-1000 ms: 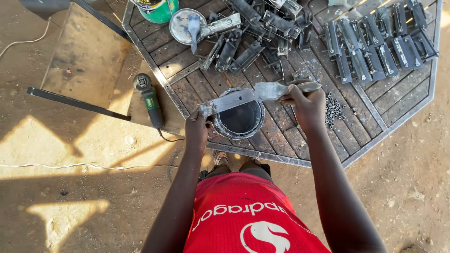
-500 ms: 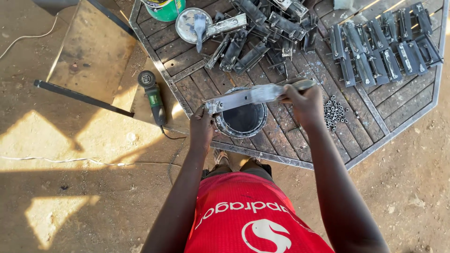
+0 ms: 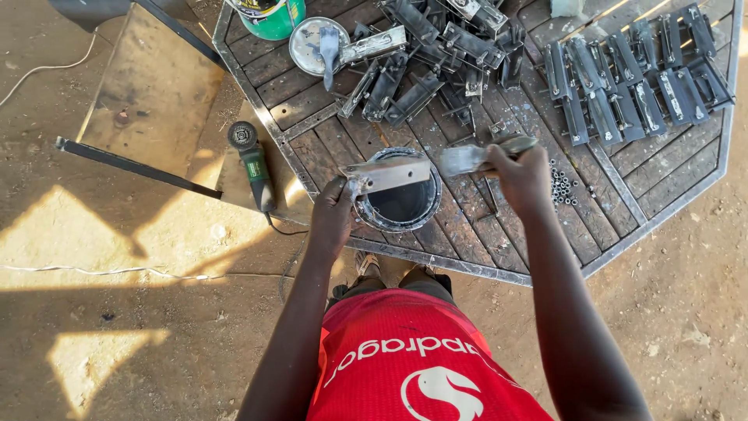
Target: Painting metal brackets with black paint using a paintbrush
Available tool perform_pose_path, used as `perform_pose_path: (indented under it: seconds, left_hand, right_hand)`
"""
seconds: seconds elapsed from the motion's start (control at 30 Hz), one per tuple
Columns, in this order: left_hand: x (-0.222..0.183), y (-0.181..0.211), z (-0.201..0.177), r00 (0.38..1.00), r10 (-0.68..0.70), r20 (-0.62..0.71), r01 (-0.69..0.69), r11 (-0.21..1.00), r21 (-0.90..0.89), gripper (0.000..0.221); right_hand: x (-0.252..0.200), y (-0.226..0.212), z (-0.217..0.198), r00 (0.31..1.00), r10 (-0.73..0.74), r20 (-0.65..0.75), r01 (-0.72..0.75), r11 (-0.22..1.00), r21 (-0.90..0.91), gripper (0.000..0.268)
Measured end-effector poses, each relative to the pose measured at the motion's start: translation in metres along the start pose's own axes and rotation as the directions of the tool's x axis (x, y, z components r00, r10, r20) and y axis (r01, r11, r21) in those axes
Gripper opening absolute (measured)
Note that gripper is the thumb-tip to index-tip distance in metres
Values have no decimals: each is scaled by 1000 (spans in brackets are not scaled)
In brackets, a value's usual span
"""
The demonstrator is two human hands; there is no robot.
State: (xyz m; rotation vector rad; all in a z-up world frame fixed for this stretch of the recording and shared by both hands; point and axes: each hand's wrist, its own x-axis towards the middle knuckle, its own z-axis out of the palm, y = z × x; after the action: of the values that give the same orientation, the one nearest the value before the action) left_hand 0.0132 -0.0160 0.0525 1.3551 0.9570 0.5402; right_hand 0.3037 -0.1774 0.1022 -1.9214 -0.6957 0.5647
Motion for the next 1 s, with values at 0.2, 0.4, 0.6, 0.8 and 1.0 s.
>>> perform_pose_path:
  seconds: [0.2,0.4,0.6,0.8,1.0]
  left_hand:
    - [8,-5,3,996,28,79,-44,975,216,39]
    - [6,19,25,988,61,143,-84,983,166,36]
    - [-7,41,28,975,199,101,-202,979,27,29]
    - [-5,22,18,958,272,91,-278,958,70,22]
    - [-7,50,16,947,275,165,-297,946,127,24]
  right_hand:
    - [2,-51,-5,998,50,-32,-36,938,345,22]
    - [1,-92,44,974,186,132,-228,779,584,39]
    - [6,-64,56,965,192,176,-255,837,484,24]
    - [12,-9,11,958,269,97,-286,906,313,23]
    - [-6,-60,-3,989,148,-30,-143,862,-486,32]
